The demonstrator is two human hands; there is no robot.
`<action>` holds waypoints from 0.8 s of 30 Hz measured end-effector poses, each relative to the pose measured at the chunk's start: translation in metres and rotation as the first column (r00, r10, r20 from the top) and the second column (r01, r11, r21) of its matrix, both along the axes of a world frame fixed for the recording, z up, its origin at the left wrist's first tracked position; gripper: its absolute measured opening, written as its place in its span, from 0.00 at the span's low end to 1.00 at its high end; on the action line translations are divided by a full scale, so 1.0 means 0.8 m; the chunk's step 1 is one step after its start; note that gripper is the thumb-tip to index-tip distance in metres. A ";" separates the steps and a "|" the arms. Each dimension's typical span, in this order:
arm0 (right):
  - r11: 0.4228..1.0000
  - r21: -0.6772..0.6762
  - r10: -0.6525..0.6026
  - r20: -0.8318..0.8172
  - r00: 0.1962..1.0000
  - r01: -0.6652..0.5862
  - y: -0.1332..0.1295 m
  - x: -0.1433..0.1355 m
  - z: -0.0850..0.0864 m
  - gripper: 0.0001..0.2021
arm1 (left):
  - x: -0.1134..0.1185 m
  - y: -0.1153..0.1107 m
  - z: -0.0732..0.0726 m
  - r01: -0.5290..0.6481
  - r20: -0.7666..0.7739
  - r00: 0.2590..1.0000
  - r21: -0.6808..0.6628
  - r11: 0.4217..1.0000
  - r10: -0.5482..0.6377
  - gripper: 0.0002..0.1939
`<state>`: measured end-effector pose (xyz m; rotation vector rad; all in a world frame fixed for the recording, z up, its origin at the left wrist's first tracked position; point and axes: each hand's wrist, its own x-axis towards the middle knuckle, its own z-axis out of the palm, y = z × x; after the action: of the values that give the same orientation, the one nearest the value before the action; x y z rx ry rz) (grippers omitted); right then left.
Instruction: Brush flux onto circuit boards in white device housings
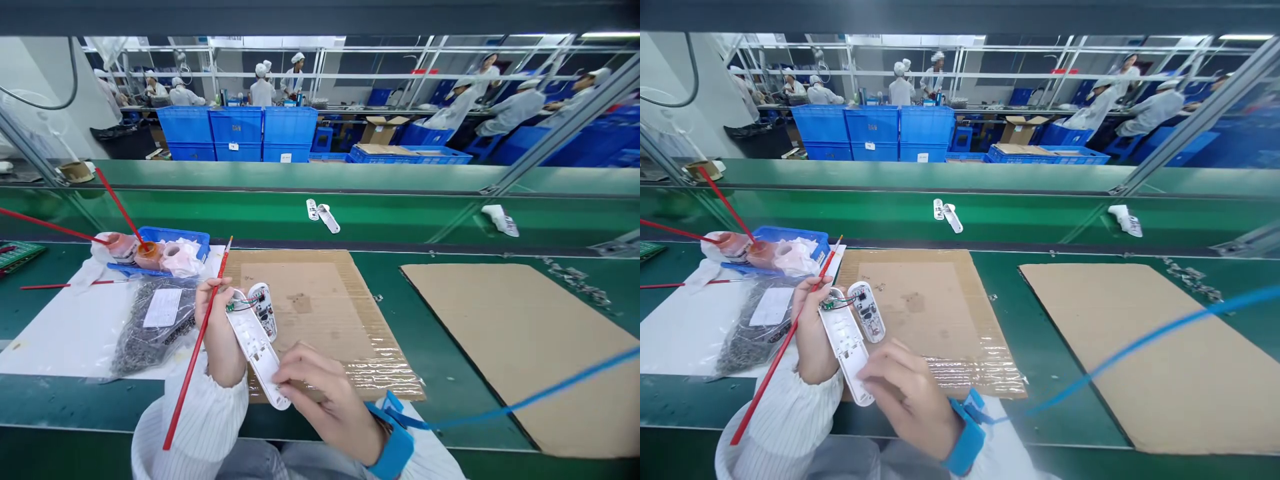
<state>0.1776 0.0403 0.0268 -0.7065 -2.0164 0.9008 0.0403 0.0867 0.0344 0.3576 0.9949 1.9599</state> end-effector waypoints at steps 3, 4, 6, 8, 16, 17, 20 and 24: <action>0.996 0.060 0.058 0.137 0.989 -0.067 0.003 0.009 0.005 0.09 | 0.003 0.000 -0.003 0.001 -0.003 1.000 -0.010 1.000 -0.001 0.09; 0.993 0.085 0.069 0.185 0.980 -0.086 0.004 0.011 0.006 0.10 | 0.004 0.000 -0.004 0.002 -0.002 1.000 -0.011 1.000 -0.002 0.09; 0.985 0.131 0.071 0.280 0.957 -0.112 0.007 0.016 0.010 0.11 | 0.006 0.000 -0.005 0.003 0.004 1.000 -0.011 1.000 -0.003 0.09; 0.978 0.169 0.046 0.383 0.923 -0.119 0.010 0.020 0.015 0.11 | 0.008 0.000 -0.005 0.002 0.010 1.000 -0.005 1.000 -0.002 0.09; 0.984 0.081 0.087 0.562 0.823 -0.159 0.017 0.030 0.026 0.13 | 0.005 -0.001 -0.006 0.001 0.013 1.000 0.001 1.000 -0.001 0.09; 0.985 0.074 0.093 0.530 0.843 -0.155 0.018 0.032 0.022 0.13 | 0.005 -0.001 -0.007 -0.002 0.014 1.000 -0.006 1.000 0.002 0.09; 0.990 0.121 0.015 0.386 0.922 -0.067 0.023 0.037 0.005 0.11 | 0.002 0.004 -0.009 -0.011 0.015 1.000 -0.027 1.000 0.011 0.09; 0.975 0.186 -0.176 0.317 0.932 0.121 0.039 0.046 -0.027 0.09 | -0.010 0.013 -0.010 -0.068 0.010 0.998 -0.043 0.997 0.069 0.09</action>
<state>0.2146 0.0716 0.0050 -0.9541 -2.2633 0.5457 0.0323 0.0969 0.0265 0.2920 1.0527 1.9966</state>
